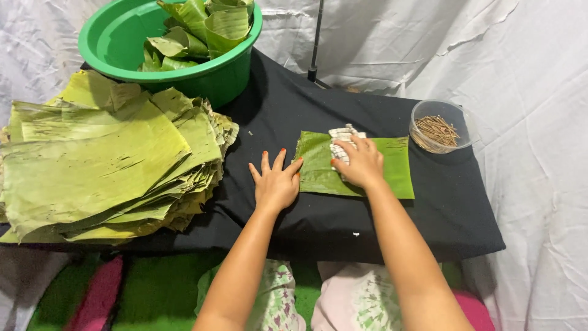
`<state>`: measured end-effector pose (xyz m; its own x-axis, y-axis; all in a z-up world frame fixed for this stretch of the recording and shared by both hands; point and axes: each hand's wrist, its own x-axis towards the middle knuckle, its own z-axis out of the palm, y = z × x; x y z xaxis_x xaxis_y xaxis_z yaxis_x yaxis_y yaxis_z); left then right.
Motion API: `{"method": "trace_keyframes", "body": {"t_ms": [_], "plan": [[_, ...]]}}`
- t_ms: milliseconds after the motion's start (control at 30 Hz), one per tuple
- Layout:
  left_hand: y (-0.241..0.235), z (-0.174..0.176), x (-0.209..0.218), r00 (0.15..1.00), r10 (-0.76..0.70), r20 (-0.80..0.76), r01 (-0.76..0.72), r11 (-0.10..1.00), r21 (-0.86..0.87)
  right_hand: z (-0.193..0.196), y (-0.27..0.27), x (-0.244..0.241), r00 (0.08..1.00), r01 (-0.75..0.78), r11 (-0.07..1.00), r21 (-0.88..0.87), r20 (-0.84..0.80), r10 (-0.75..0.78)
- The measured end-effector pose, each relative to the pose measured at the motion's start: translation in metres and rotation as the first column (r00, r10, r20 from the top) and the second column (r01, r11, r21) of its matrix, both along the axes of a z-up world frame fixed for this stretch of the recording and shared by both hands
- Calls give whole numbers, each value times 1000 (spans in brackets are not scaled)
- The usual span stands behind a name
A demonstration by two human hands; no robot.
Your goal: Cleaning and folding banana leaves using a cloth
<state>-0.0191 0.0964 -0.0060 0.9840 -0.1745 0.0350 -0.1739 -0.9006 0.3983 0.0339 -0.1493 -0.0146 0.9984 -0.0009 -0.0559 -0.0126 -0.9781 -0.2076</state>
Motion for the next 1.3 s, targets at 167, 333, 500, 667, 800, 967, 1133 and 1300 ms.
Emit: {"method": "trace_keyframes", "body": {"t_ms": [167, 333, 500, 667, 800, 967, 1133, 1300], "plan": [[-1, -6, 0, 1000, 10, 24, -11, 1000, 14, -23, -48, 5, 989, 136, 991, 15, 63, -137], [-1, -8, 2, 999, 8, 48, -9, 1000, 16, -44, -91, 2, 950, 278, 960, 23, 141, -279], [0, -8, 3, 1000, -7, 22, 6, 1000, 24, -51, -101, -6, 820, 282, 958, 47, 506, -267], [-1, -8, 3, 1000, -11, 20, 11, 999, 31, -25, -41, -29, 714, -32, 999, -5, 700, 26], [0, -11, 4, 1000, -9, 28, 8, 999, 48, -27, 17, -50, 940, -119, 993, 6, 324, 111], [0, -6, 2, 1000, 2, 20, -3, 998, 56, -8, 16, -65, 990, -55, 998, 25, 130, 51], [-1, -8, 1, 1000, 10, 23, -11, 999, 44, -9, -9, -74, 996, 14, 1000, 14, 85, -15], [-1, -7, 1, 999, 9, 36, -10, 1000, 29, -27, -55, -80, 968, 100, 990, -99, 241, -74]]}}
